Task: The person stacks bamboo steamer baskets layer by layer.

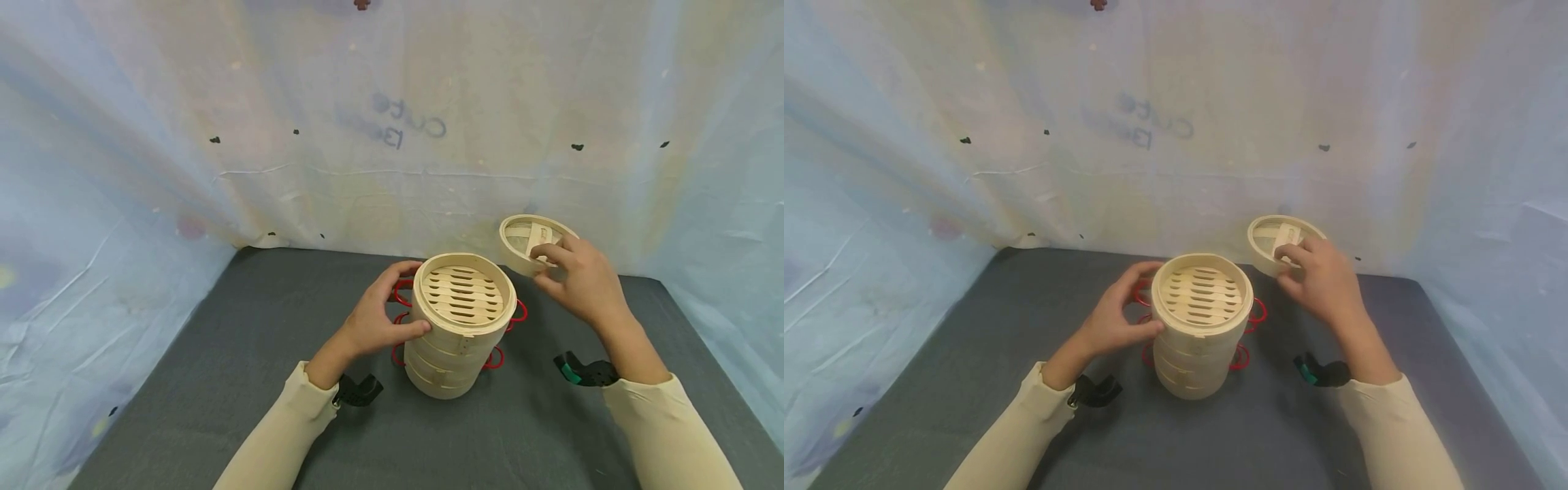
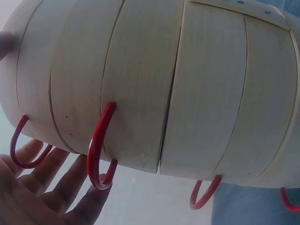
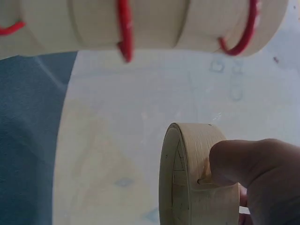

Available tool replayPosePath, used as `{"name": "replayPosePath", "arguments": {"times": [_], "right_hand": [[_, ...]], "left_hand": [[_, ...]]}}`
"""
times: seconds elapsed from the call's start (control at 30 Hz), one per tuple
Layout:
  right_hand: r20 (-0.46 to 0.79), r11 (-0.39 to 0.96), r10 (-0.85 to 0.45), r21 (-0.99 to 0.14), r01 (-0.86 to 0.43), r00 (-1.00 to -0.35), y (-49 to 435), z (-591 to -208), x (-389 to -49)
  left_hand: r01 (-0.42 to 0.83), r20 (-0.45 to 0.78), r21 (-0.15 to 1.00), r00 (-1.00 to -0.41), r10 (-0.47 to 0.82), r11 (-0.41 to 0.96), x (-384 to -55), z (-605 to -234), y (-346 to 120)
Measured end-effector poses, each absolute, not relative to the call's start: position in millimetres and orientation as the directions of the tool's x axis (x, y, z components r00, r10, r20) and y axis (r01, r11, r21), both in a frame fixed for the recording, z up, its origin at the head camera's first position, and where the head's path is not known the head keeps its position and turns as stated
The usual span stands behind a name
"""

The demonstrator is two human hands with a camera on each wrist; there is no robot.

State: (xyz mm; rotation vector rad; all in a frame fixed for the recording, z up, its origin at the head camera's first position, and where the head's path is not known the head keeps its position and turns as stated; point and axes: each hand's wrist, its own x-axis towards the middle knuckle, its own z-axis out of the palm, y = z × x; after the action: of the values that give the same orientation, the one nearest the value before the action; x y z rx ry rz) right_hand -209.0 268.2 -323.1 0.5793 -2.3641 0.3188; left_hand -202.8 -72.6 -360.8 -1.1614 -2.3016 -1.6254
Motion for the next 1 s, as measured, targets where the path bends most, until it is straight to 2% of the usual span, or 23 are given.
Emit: {"name": "replayPosePath", "arguments": {"times": [0.17,0.43,0.73,1.0], "right_hand": [[0.690,0.858,-0.346,-0.042,-0.512,-0.636,260.6,-307.3,-203.6],[0.744,0.811,-0.393,0.003,-0.585,-0.541,247.8,-285.4,-191.0],[0.763,0.786,-0.397,-0.005,-0.618,-0.511,237.1,-272.4,-180.6],[0.778,0.726,-0.433,0.002,-0.688,-0.455,221.0,-266.4,-168.4]], "left_hand": [[0.630,0.480,0.762,-0.705,0.523,0.149,-203.5,-361.5,-72.3],[0.631,0.479,0.761,-0.705,0.523,0.152,-202.3,-361.2,-72.4],[0.628,0.479,0.764,-0.706,0.521,0.150,-202.6,-362.1,-73.4],[0.621,0.471,0.769,-0.713,0.519,0.156,-202.0,-360.8,-74.4]]}}
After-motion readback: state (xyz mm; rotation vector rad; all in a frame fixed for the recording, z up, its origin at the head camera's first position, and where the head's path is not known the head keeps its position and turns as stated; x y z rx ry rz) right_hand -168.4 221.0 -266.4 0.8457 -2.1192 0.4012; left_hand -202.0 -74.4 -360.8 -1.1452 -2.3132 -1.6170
